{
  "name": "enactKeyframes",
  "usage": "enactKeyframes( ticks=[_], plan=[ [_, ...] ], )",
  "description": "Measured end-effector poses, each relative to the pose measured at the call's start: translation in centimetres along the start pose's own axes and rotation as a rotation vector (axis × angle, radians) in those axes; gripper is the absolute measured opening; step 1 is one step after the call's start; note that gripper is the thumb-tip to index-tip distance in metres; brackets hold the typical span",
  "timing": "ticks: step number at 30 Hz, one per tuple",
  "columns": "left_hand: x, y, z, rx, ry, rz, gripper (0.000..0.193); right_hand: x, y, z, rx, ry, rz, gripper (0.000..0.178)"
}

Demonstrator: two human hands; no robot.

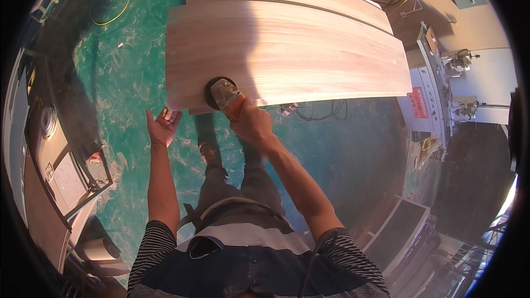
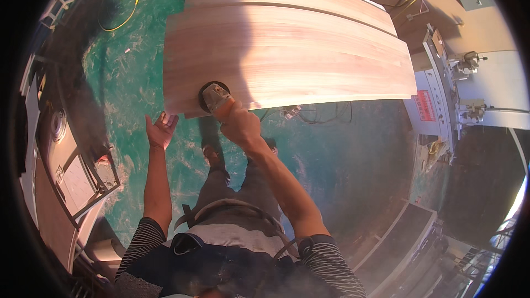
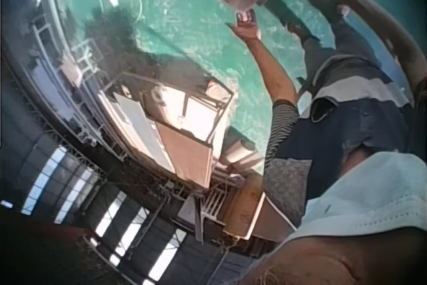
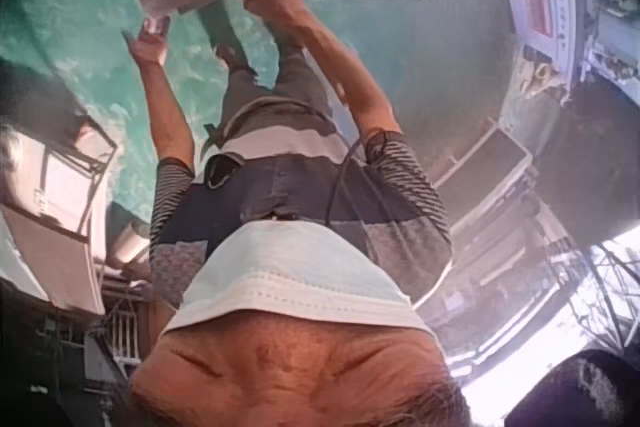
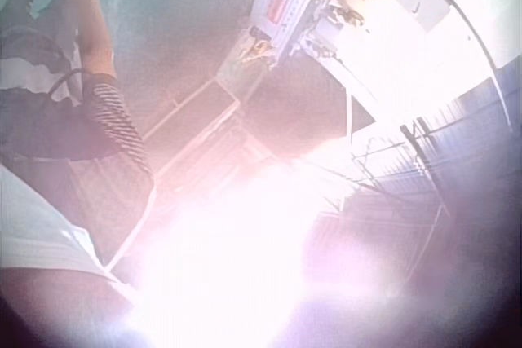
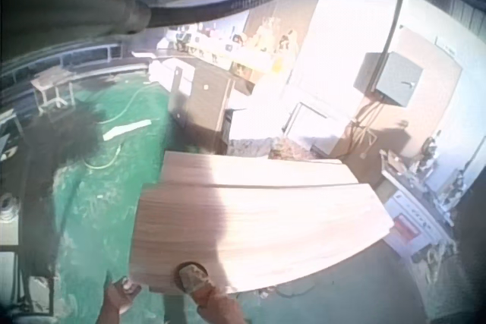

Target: The person uses an orbital sander to smooth the surface of a large wooden board. They move the sander across the board's surface and edges, occasionally pausing to adjust their grip or position.

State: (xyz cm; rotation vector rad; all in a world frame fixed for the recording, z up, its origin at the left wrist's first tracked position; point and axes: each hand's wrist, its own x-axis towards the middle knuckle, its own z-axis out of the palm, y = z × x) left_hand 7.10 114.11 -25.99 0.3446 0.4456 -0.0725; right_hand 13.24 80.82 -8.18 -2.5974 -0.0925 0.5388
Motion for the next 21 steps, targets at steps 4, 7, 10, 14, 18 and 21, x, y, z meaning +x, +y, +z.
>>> enactKeyframes(
  ticks=[4, 7, 10, 14, 18, 21],
  plan=[
    [1.2, -0.9, 2.3, 0.443, 0.113, -0.005, 0.058, -0.4, 7.2, -3.7, 0.016, 0.051, 0.165, 0.050],
    [2.6, 0.2, 2.2, 0.648, 0.316, -0.019, 0.048, -0.8, 12.3, -6.9, 0.018, 0.058, 0.257, 0.053],
    [4.0, -0.5, 1.8, 0.695, 0.446, 0.100, 0.043, -1.3, 20.2, -10.4, 0.082, 0.195, 0.305, 0.058],
    [4.2, 0.6, 0.6, 0.734, 0.521, 0.171, 0.043, -0.9, 28.6, -14.1, 0.073, 0.253, 0.468, 0.068],
    [5.5, -1.3, -1.3, 0.825, 0.729, 0.098, 0.053, -1.1, 37.1, -19.6, 0.045, 0.293, 0.585, 0.072],
    [5.1, 8.5, -2.4, 1.516, 1.000, 0.587, 0.065, 1.9, 40.4, -21.1, 0.152, 0.342, 0.562, 0.074]
  ],
)
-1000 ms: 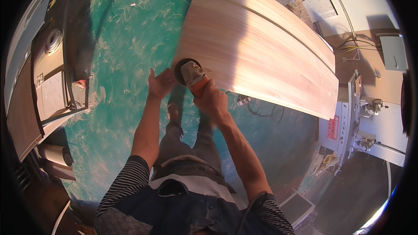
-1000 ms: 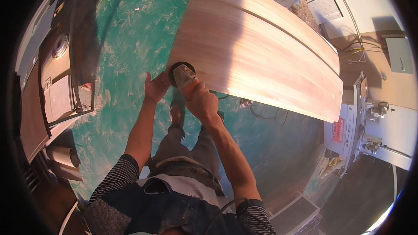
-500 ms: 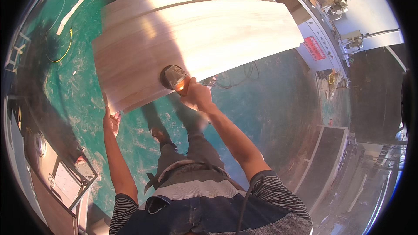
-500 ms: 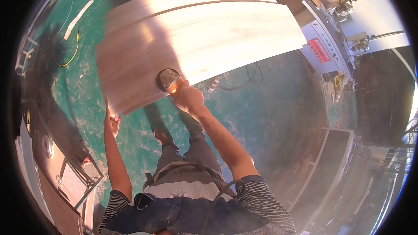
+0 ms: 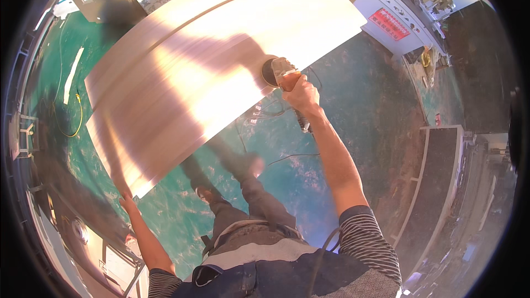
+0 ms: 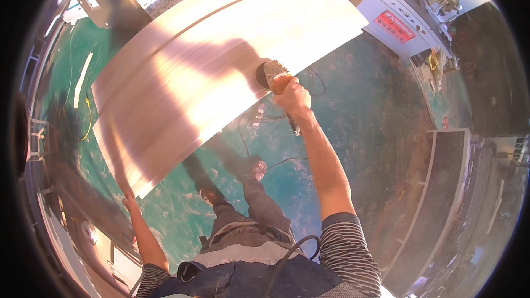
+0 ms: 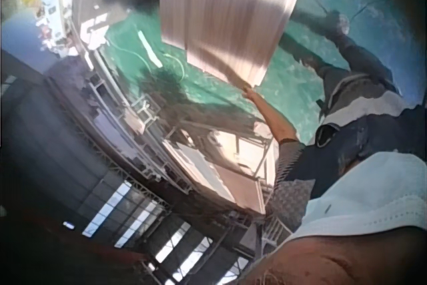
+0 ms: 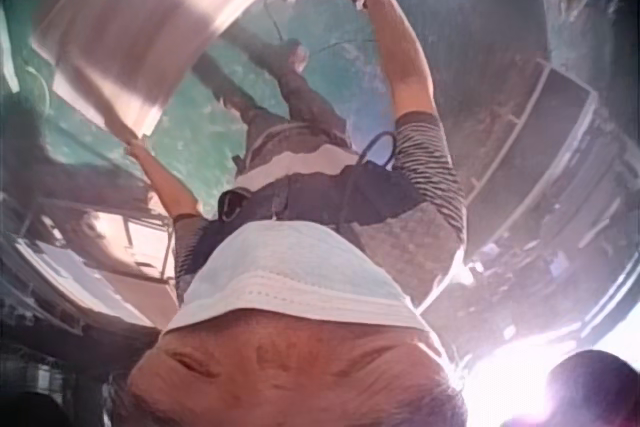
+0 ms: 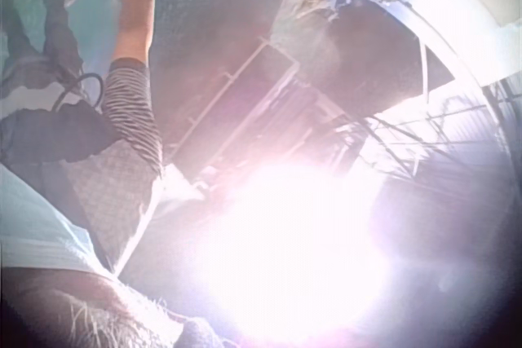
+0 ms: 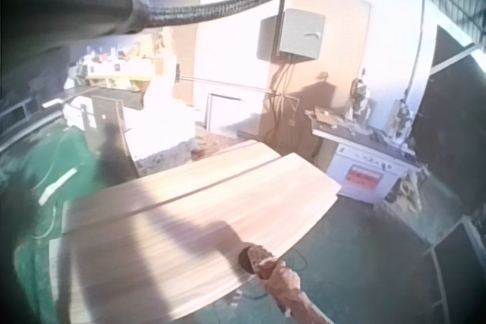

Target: The person uses an orbital sander to smooth the surface of a large wooden board. They move the sander across the board's surface and edges, occasionally pausing to adjust their grip or position.

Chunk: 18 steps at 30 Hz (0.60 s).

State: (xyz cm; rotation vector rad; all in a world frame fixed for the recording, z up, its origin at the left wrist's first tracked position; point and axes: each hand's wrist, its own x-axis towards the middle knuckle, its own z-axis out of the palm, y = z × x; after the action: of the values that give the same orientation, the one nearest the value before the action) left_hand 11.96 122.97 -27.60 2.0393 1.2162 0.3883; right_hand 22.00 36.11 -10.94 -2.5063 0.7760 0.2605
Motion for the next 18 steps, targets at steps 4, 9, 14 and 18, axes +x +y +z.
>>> enactKeyframes(
  ticks=[4, 9, 14, 18],
  plan=[
    [-14.1, 8.0, 11.1, 0.822, -0.159, 0.467, 0.075, 4.6, 7.6, -5.1, -0.106, 0.090, 0.142, 0.074],
    [-24.0, 17.1, 17.7, 0.966, -0.200, 0.938, 0.077, 10.1, 8.8, -7.7, -0.051, 0.096, 0.190, 0.074],
    [-32.1, 25.1, 21.5, 0.890, -0.356, 1.042, 0.080, 15.0, 11.1, -10.0, -0.020, 0.132, 0.297, 0.077],
    [-33.0, 26.7, 22.6, 0.829, -0.355, 1.146, 0.080, 16.6, 11.0, -10.4, -0.034, 0.132, 0.320, 0.076]
  ],
)
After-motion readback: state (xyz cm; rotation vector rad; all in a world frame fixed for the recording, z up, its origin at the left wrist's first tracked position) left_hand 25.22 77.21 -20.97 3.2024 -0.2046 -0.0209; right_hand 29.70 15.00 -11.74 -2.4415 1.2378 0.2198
